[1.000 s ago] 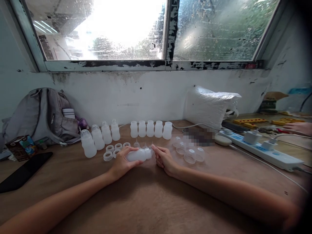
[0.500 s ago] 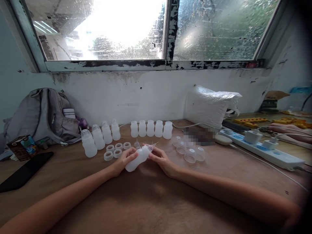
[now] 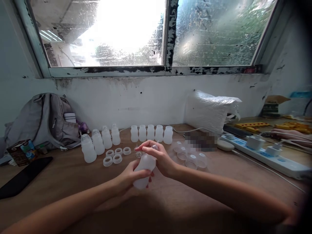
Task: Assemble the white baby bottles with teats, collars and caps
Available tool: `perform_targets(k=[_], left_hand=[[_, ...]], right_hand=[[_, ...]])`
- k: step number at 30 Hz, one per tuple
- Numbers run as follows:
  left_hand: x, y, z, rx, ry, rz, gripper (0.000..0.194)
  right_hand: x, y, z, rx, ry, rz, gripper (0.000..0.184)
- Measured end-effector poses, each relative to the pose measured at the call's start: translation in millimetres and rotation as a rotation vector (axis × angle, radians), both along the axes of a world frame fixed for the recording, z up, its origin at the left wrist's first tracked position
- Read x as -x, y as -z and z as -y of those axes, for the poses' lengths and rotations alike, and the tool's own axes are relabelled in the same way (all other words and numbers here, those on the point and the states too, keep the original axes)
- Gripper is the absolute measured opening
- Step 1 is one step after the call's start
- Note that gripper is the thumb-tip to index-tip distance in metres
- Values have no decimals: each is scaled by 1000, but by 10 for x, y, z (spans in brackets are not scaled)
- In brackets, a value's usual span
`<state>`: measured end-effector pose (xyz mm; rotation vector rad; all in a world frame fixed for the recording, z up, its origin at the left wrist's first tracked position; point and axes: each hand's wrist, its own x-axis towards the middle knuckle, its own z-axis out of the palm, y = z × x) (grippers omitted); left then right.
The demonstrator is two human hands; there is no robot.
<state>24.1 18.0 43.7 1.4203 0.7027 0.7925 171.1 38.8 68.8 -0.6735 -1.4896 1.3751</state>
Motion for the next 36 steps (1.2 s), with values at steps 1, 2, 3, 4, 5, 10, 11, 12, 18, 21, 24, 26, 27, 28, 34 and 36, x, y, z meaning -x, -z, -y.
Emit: perform_targets(k=[1,2,3,4,5,10,11,12,18,21,24,26,27,28,34,36], left_hand=[[-9,-59,-23,-127,-77,-52,34],[-12,-116,-53,-213,-135,-96,34],[-8,-165,-86,-223,-154,-119,34],[-1,-204,-117,-162,-139,-107,33],[7,-229,-144,-52,-92,-68,33],[-11,-180,-199,235,177,179,35],[-29,-155,-196,194,181,180,33],[-48,-131,-190,142,166,168,30],[-90,-54,-115,-222,-2,-69,19],[1,-33,-145,-534,-157,-286,29],[171,27,-239,-741,-303,-504,44],[297,108,-298,-803,-334,-611,46],[352,159,-318,-840,-332,-646,46],[398,213,-330,-882,-322,-673,46],[482,417,-296,-1026,-298,-667,47],[492,415,-282,-1021,-296,-659,48]], right_hand=[[32,-49,-30,-37,89,-33,19],[57,-93,-60,-67,161,-64,19],[74,-132,-87,-74,191,-84,20],[83,-168,-110,-55,175,-92,21],[84,-204,-128,-17,124,-92,22],[32,-306,-140,60,-116,-7,26],[21,-298,-133,31,-117,7,22],[12,-280,-125,1,-104,13,19],[-61,-172,-21,-175,-54,54,16],[-218,-240,-28,-291,-136,282,28],[-538,-343,-232,-425,-70,604,35],[-813,-380,-468,-490,67,819,27],[-952,-381,-597,-492,180,926,26],[-1081,-370,-721,-485,283,1054,24],[-1440,-152,-1132,-324,516,1476,20],[-1414,-91,-1159,-288,510,1475,24]])
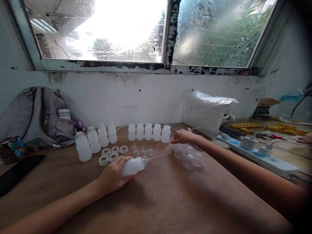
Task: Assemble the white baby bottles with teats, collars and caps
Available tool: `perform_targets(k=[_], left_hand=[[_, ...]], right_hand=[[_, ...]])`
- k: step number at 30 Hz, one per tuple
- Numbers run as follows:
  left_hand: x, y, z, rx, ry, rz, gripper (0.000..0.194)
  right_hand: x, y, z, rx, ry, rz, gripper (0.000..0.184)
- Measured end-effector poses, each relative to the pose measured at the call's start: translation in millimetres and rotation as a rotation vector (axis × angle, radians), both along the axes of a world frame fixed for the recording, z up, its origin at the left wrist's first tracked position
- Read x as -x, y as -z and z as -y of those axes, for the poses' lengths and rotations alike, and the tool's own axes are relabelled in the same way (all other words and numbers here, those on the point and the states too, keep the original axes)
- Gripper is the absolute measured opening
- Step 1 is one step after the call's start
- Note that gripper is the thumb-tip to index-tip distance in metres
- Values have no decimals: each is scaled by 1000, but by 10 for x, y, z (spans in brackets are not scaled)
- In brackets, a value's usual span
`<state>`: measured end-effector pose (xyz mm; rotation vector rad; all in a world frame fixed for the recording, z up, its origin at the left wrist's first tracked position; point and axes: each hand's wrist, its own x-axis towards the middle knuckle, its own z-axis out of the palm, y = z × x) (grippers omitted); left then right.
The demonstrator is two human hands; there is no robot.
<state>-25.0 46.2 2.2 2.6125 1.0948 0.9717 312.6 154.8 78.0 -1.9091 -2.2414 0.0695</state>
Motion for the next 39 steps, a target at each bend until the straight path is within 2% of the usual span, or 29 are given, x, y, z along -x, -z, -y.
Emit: perform_targets(k=[5,7,9,11,14,17,20,23,29,32,35,39], left_hand=[[64,-37,5,69,-27,36,44],[81,-46,7,91,-29,51,39],[84,-52,13,92,-19,58,39],[79,-55,20,79,-11,50,41],[68,-52,27,54,-7,3,42],[63,-48,31,26,3,-32,43],[62,-54,40,5,23,-21,43],[59,-65,48,-8,24,0,41],[50,-82,50,5,45,-15,41],[50,-90,58,5,67,-21,42],[57,-104,67,2,88,-19,43],[71,-129,59,8,61,37,39]], right_hand=[[179,7,53,-71,-72,-89,8],[284,10,162,-136,-200,-282,19],[403,66,338,-172,-377,-606,29],[521,191,554,-141,-478,-846,32],[648,465,844,-125,-515,-980,29],[689,704,989,-139,-489,-1100,25],[676,798,1008,-110,-399,-1159,27],[662,788,997,-56,-336,-1194,30],[681,785,1052,-10,-422,-1166,26],[676,798,1063,-43,-399,-1148,23],[661,788,1056,-42,-344,-1107,30],[659,780,1036,-28,-357,-1060,32]])
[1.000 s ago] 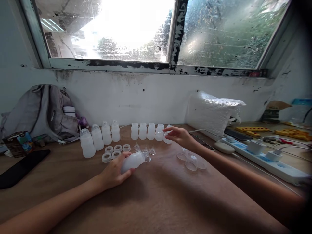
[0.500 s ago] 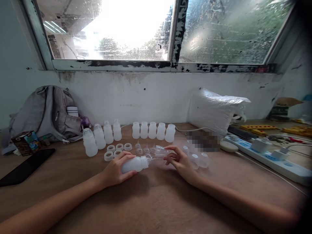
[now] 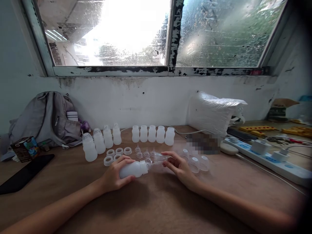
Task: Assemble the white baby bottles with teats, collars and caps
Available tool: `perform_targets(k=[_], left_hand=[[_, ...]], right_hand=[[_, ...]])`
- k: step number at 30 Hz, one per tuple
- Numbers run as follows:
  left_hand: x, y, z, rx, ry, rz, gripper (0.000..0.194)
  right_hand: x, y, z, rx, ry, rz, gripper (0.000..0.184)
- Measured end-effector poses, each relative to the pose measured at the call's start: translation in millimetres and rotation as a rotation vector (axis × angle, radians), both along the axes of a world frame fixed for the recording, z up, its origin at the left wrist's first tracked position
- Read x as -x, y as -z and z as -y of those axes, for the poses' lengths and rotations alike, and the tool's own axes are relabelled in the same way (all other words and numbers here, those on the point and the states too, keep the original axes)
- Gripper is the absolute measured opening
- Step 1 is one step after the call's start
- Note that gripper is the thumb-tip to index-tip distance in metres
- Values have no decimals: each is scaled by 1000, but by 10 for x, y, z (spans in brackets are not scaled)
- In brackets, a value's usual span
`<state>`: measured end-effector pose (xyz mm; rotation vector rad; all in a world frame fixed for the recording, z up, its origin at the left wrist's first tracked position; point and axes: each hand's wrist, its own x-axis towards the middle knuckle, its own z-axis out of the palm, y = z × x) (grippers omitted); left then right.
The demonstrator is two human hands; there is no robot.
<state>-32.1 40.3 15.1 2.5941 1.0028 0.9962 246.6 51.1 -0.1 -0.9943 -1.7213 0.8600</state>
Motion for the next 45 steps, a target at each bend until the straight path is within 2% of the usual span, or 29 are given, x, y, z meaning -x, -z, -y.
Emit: perform_targets(k=[6,10,14,16,19,22,24,28,32,39,45], left_hand=[[-3,-3,-47,46,-45,25,36],[-22,28,-40,10,-36,-60,40],[-31,59,-3,-44,43,-131,46],[-29,72,8,-69,73,-140,47],[-23,88,11,-112,90,-135,48],[-17,106,5,-185,116,-118,50],[-12,121,1,-257,129,-107,52],[4,141,-1,-367,127,-93,53],[15,134,20,-397,138,-108,54],[-7,42,127,-433,161,-57,57],[-20,-36,193,-389,160,29,60]], right_hand=[[20,43,-1,-94,-72,-39,20],[43,20,75,-223,-77,93,12],[76,-52,176,-374,-116,263,6],[88,-67,204,-377,-146,279,8],[98,-49,214,-296,-191,224,12],[97,-34,213,-242,-223,258,29],[93,-44,217,-271,-213,361,34],[85,-79,235,-331,-151,478,32],[88,-64,256,-365,-152,479,31],[159,-6,287,-519,-178,412,34],[242,-118,364,-526,-161,331,31]])
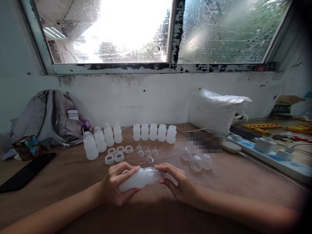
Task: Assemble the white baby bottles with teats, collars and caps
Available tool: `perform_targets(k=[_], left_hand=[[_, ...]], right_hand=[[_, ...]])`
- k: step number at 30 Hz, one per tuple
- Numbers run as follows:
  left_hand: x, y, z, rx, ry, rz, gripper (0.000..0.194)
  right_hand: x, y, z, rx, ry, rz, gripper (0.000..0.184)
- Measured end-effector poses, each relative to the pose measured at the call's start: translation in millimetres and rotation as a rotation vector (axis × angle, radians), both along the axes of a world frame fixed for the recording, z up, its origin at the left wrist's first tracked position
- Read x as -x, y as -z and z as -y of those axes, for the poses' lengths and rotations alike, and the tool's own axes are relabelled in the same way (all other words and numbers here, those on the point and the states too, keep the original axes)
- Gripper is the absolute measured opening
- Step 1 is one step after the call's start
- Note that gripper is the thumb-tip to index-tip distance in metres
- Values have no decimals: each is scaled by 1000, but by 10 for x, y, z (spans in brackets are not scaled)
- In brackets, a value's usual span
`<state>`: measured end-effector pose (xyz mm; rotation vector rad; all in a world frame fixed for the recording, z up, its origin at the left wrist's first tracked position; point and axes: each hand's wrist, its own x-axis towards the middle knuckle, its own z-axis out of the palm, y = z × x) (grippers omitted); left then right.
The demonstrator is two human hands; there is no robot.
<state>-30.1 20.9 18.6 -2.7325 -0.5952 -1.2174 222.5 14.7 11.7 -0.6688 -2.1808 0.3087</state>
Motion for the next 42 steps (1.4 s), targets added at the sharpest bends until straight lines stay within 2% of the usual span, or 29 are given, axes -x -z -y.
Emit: perform_targets(k=[11,15,17,20,22,24,28,31,35,39,42], left_hand=[[-46,-63,197,16,21,47,62],[-67,-102,164,88,-43,49,57],[-99,-83,96,195,-129,44,53],[-130,2,-32,338,-268,-3,62],[-113,70,-106,367,-358,-5,70],[-68,123,-157,335,-426,21,69],[30,169,-196,174,-378,-80,51],[59,185,-203,138,-348,-207,40],[63,195,-205,183,-356,-244,35],[69,191,-200,228,-347,-249,31],[70,193,-196,248,-354,-253,30]], right_hand=[[11,-205,274,40,-44,-19,32],[17,-354,194,101,-42,-23,26],[47,-475,45,211,-14,-38,24],[149,-678,-308,365,-32,-137,28],[250,-807,-597,347,-44,-217,37],[374,-919,-894,283,-23,-224,38],[698,-1056,-1422,157,82,-124,24],[980,-1052,-1726,88,173,9,22],[1283,-929,-2000,94,211,95,25],[1413,-815,-2146,103,235,150,28],[1431,-790,-2215,107,247,169,31]])
